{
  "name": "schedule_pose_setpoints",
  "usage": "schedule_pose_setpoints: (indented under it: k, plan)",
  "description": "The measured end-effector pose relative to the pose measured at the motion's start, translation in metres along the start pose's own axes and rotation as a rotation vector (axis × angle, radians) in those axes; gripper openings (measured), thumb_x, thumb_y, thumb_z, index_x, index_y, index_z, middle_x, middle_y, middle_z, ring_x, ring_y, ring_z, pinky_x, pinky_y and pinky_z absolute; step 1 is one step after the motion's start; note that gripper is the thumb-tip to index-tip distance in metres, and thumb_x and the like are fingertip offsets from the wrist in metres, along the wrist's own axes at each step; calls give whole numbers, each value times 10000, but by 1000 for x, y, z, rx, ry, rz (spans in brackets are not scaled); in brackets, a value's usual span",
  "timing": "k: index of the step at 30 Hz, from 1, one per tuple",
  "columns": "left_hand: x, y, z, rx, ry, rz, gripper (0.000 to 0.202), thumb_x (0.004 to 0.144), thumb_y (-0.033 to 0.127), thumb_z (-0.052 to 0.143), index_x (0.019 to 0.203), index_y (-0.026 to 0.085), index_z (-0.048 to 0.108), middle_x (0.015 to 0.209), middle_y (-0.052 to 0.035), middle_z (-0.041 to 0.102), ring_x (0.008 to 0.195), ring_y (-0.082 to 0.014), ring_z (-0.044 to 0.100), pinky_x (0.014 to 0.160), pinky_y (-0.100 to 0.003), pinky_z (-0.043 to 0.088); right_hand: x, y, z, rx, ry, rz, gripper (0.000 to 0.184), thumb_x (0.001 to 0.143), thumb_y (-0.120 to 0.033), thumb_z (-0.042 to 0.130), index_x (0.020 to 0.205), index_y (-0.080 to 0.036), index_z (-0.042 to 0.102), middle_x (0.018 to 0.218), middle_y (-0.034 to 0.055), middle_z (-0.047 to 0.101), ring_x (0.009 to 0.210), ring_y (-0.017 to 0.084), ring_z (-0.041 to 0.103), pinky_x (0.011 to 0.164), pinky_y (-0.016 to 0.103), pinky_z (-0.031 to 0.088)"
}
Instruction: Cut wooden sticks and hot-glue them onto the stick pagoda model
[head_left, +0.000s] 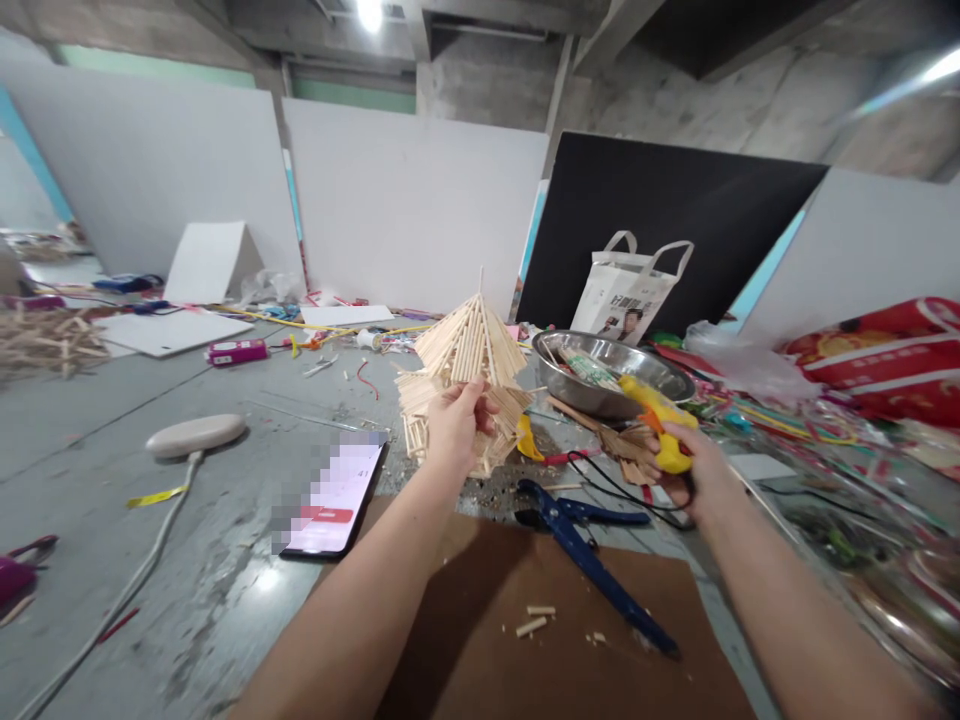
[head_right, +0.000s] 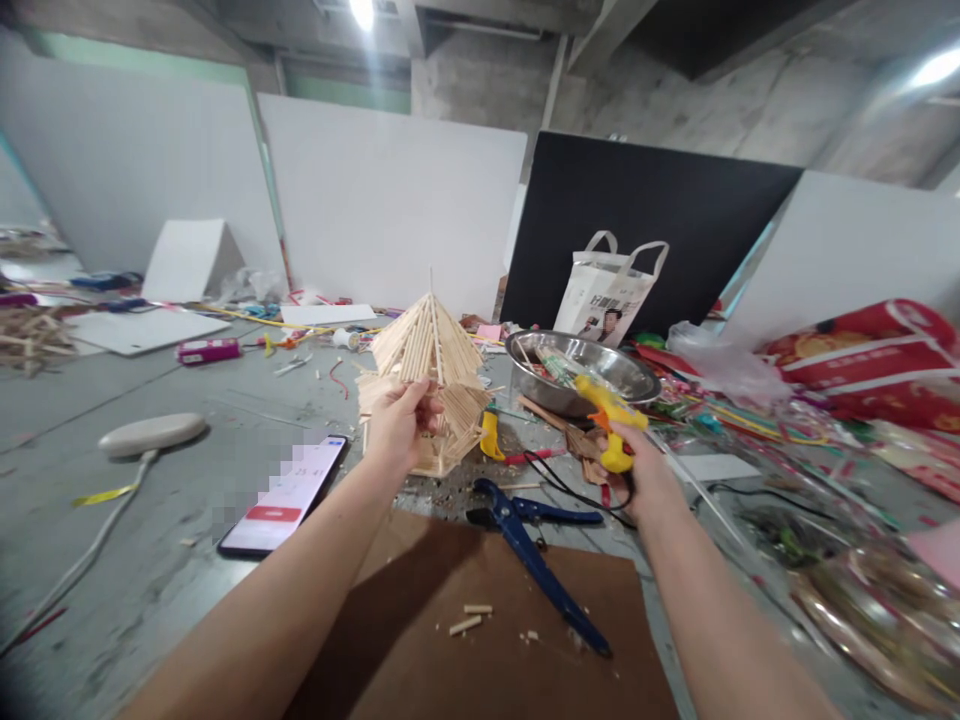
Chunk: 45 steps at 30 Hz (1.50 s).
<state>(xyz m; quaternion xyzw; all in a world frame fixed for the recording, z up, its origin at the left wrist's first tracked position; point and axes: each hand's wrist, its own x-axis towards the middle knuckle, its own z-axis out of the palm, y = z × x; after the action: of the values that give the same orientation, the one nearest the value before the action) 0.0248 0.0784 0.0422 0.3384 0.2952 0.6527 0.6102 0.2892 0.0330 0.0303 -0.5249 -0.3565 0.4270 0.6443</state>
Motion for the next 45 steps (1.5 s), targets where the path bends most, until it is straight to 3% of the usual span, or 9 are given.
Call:
schedule_pose_setpoints:
  k: [8,14,17,23,28,32,36,40,45]
  plan:
    - [-2,2,1,14,-6,-3,304,624,406,587,673,111,532,424,39,507,283,-33,386,308,-159,292,-31,-43,60,71,-310,-106,114,661,-300,471,617,-200,440,547,-41,354,438,66,334,395,197,352]
    - [-6,-1,2,48,-5,2,315,636,430,568,680,121,523,427,40,506,286,-35,391,314,-161,280,-41,-60,93,-72,-287,-195,171,670,-282,427,796,-216,523,790,29,550,511,110,472,474,278,410]
    - [-10,-7,4,71,3,27,309,660,441,543,693,136,504,415,51,493,278,-37,379,311,-161,267,-42,-64,103,-118,-348,-257,226,670,-269,455,868,-219,554,891,30,590,464,87,479,467,276,406]
    - [-20,-20,5,181,19,154,290,721,441,481,647,165,432,403,68,462,277,-33,355,302,-150,249,-48,-64,117,-276,-448,-291,194,692,-302,531,862,-215,563,882,25,604,403,64,467,405,249,370]
    - [-28,-26,9,260,-22,155,282,730,433,475,642,170,424,399,72,439,281,-32,338,297,-147,242,-53,-62,123,-482,-458,-357,213,732,-384,511,815,-193,554,684,6,582,356,58,417,369,245,337]
    - [-30,-28,10,292,-48,135,299,725,446,479,635,166,428,399,70,429,287,-29,339,306,-144,249,-49,-56,121,-714,-445,-468,224,753,-412,483,676,-208,535,430,-31,469,367,93,412,377,250,336]
    - [-29,-31,9,310,-59,132,300,726,449,474,635,166,435,401,67,429,290,-33,343,306,-146,249,-45,-51,119,-875,-394,-571,251,747,-395,496,569,-217,486,411,-28,471,410,106,436,416,257,361]
    - [-28,-32,8,333,-63,141,308,722,455,476,627,164,445,409,62,441,295,-33,351,315,-149,255,-45,-49,121,-875,-421,-587,298,748,-403,480,516,-217,469,401,-22,465,411,106,429,402,251,346]
    - [-29,-30,8,323,-67,135,289,727,439,473,628,170,436,398,69,434,287,-36,339,311,-153,248,-45,-47,125,-878,-408,-548,275,758,-429,453,611,-205,511,412,-24,464,415,106,433,388,242,327]
